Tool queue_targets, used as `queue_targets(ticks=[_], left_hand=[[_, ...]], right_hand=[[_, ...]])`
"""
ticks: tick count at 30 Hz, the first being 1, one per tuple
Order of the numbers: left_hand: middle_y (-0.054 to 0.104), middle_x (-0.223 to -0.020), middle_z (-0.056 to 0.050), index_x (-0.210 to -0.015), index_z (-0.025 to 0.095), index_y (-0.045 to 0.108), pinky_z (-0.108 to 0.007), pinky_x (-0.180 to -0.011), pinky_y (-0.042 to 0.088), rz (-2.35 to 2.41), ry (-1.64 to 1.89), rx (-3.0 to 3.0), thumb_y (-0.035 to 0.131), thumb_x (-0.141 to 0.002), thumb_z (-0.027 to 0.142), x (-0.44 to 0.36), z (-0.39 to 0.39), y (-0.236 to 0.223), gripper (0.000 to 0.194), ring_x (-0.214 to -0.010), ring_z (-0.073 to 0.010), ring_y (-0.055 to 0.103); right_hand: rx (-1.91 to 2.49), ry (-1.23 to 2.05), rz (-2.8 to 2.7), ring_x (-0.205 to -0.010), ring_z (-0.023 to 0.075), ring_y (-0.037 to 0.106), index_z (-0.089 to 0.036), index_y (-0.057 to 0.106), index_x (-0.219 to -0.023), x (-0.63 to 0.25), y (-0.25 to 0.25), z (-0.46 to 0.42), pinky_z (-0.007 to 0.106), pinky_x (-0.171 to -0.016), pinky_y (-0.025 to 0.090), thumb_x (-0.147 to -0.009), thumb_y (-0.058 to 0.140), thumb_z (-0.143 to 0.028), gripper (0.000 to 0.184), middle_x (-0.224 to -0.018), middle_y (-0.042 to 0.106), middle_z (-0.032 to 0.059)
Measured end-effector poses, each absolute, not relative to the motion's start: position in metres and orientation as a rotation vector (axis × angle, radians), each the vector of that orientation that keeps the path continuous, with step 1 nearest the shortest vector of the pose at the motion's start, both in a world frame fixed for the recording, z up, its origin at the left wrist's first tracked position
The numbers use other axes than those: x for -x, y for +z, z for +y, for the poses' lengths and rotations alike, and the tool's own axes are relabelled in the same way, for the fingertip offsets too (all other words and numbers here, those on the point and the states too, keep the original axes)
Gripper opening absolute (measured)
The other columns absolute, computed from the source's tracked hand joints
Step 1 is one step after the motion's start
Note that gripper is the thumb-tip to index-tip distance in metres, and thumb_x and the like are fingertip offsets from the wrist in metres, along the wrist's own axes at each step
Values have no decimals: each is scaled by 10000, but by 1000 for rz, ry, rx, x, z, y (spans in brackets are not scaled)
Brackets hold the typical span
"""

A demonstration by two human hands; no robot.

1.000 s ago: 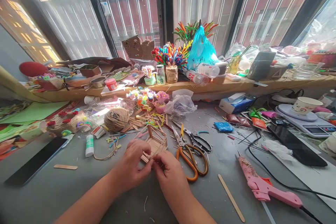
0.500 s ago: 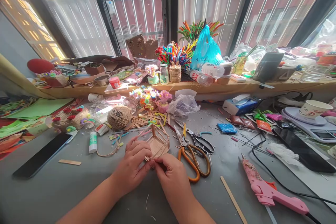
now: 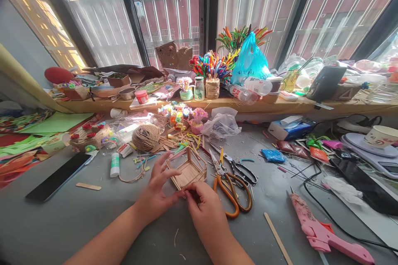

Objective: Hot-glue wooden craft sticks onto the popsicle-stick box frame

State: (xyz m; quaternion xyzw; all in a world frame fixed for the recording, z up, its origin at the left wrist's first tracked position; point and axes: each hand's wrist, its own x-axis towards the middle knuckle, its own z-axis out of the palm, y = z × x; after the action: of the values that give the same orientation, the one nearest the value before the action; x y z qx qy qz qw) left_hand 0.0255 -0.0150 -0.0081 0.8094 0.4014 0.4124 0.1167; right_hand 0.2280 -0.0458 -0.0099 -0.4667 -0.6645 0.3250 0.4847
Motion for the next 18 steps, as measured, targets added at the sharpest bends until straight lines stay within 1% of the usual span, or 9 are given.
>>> queue_targets(ticks=[3,6,7,9,11,12,14,16,18], left_hand=[[346,-1677,-94,-1113,277,678,-551,-1259,415,1133,1203,-2320,820,-924,291,-28,-15,-10,236,-1594,-351,340],[432,-1596,-95,-1053,270,685,-549,-1247,432,1150,1208,-2287,855,-890,262,-31,-16,-9,235,-1566,-349,381],[455,-1568,-97,-1039,267,686,-542,-1239,444,1153,1212,-2283,866,-878,263,-31,-16,-9,241,-1561,-349,384],[487,-1522,-99,-1000,256,681,-533,-1228,463,1142,1227,-2289,887,-851,256,-33,-16,-8,254,-1556,-351,384],[496,-1505,-99,-967,245,670,-550,-1244,444,1128,1239,-2300,901,-818,222,-34,-15,-8,276,-1553,-355,380],[500,-1499,-97,-958,243,666,-570,-1263,416,1125,1239,-2305,904,-802,201,-35,-16,-8,288,-1548,-355,383],[516,-1479,-91,-945,244,663,-621,-1308,324,1132,1234,-2312,907,-778,170,-36,-16,-6,305,-1536,-354,394],[533,-1461,-84,-934,246,669,-659,-1334,237,1142,1224,-2322,915,-775,178,-37,-16,-4,301,-1519,-351,416],[542,-1458,-81,-921,247,682,-659,-1338,226,1144,1214,-2338,925,-783,218,-37,-17,0,282,-1492,-343,447]], right_hand=[[1136,716,-1610,-722,196,714,-237,745,-920,-232,-10,-49,274,-656,557,-998,623,-203,149,-833,767,21],[1114,593,-1603,-684,188,645,-234,736,-995,-241,-6,-53,292,-642,535,-999,616,-194,127,-828,705,20],[1091,549,-1621,-720,195,647,-235,743,-1054,-243,-2,-54,303,-670,542,-994,625,-193,138,-867,699,30],[1043,435,-1728,-864,224,679,-246,743,-1205,-247,5,-54,341,-771,569,-991,642,-181,246,-1024,709,72],[1019,294,-1886,-1039,268,681,-270,713,-1322,-247,13,-51,396,-877,577,-1002,635,-147,352,-1224,699,115],[1008,234,-1961,-1092,285,672,-275,699,-1341,-247,16,-50,419,-906,575,-1012,623,-131,367,-1277,693,124],[980,202,-2063,-1104,294,668,-270,691,-1298,-247,20,-47,433,-910,581,-1026,606,-116,324,-1262,715,113],[963,248,-2113,-1066,288,676,-254,683,-1206,-248,23,-44,433,-893,587,-1033,598,-118,236,-1175,742,94],[979,298,-2139,-1020,282,680,-249,668,-1118,-250,24,-42,440,-875,586,-1023,600,-118,176,-1108,744,79]])
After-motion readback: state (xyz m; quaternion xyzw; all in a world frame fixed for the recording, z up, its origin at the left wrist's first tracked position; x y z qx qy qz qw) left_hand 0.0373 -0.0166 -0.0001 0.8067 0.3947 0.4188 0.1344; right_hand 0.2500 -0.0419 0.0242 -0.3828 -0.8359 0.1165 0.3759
